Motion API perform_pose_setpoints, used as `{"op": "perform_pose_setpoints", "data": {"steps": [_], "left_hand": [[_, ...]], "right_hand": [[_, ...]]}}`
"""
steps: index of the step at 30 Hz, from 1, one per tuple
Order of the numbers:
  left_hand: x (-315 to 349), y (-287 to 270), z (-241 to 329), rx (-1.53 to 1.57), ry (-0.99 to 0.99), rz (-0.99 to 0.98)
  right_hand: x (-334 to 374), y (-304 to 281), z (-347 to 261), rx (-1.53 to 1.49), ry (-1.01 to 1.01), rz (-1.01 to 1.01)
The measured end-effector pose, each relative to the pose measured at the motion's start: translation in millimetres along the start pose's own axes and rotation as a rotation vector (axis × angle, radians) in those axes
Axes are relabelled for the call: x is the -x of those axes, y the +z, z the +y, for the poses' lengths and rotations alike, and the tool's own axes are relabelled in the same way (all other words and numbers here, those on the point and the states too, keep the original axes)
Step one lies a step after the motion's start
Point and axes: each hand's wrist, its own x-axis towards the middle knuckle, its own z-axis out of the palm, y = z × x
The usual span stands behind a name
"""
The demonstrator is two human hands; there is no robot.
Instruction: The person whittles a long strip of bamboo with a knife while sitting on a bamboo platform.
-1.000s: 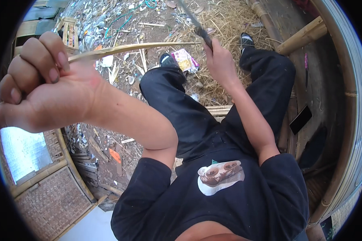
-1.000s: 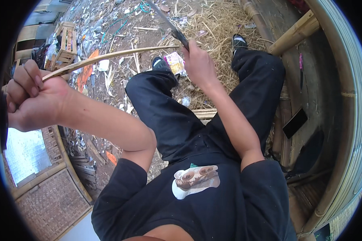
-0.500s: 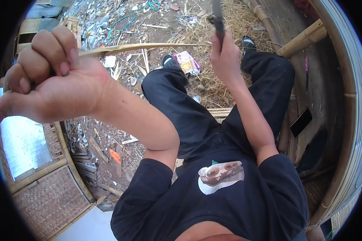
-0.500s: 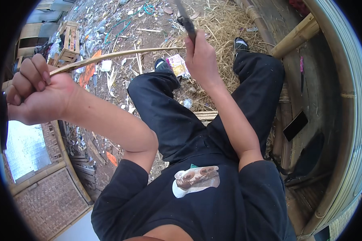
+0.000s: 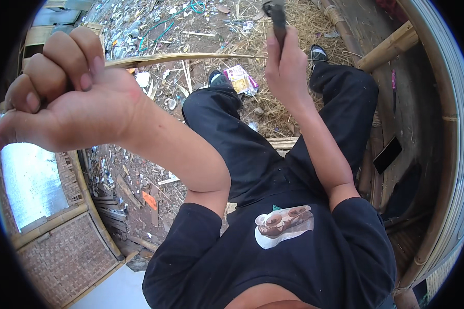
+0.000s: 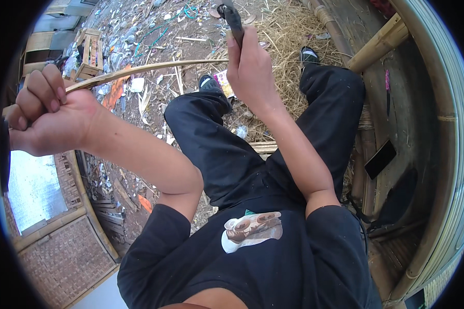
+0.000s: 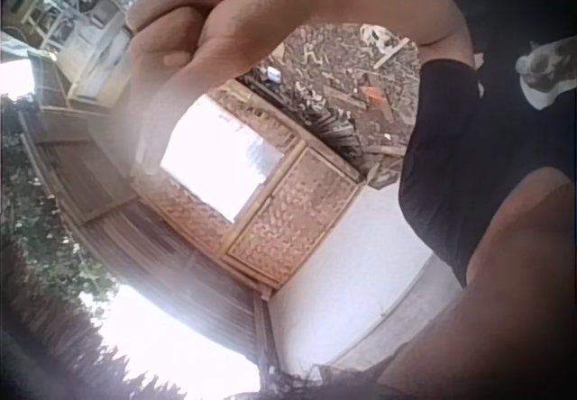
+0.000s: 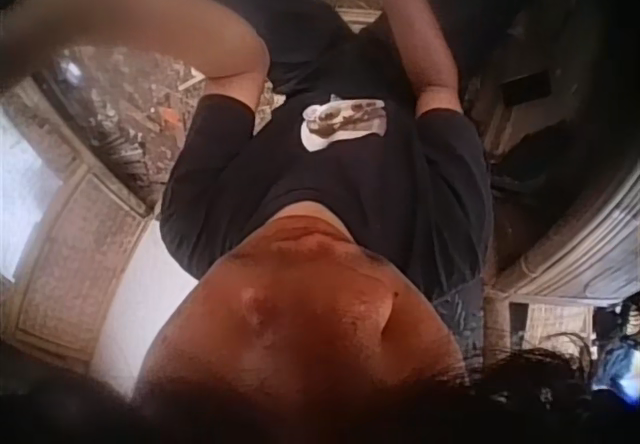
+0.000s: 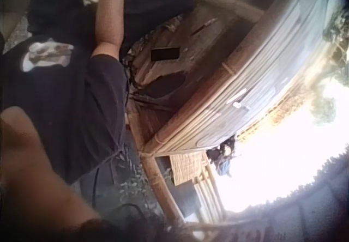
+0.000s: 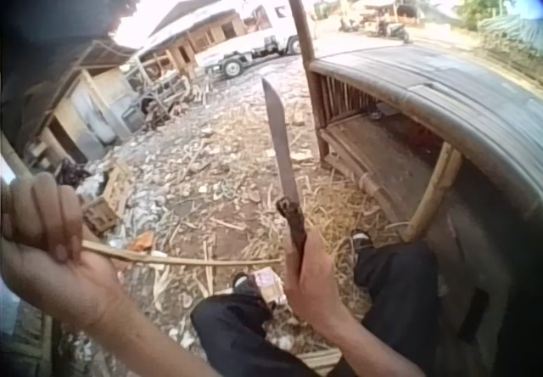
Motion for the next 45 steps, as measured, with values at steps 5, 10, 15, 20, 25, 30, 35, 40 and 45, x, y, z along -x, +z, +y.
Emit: {"op": "perform_pose_setpoints", "data": {"steps": [5, 10, 15, 20, 25, 30, 35, 40, 45], "left_hand": [[-5, 7, -4, -0.011, 0.023, -0.094], [-5, -5, -8, -0.015, 0.0, -0.023], [-4, -7, -8, -0.049, -0.006, 0.018], [-19, -53, -25, 0.241, -0.185, -0.089], [-19, -71, -30, 1.019, -0.359, -0.254], [-11, -70, -26, 1.235, -0.347, -0.353], [-8, -66, -31, 1.372, -0.296, -0.404], [-8, -56, -31, 1.424, -0.245, -0.39], [-6, -49, -30, 1.437, -0.232, -0.412]], "right_hand": [[64, 32, 118, 0.311, 0.086, -0.229], [52, 32, 141, 0.678, 0.597, -0.784], [5, 3, 82, 0.782, 0.5, -0.905], [5, -36, 111, 0.829, 0.58, -0.945], [11, -44, 111, 0.733, 0.509, -0.633], [11, -16, 82, 0.449, 0.358, -0.436], [29, 6, 52, -0.018, -0.033, -0.064], [71, 29, 99, 0.119, 0.15, -0.096], [55, 33, 105, 0.34, 0.477, -0.364]]}}
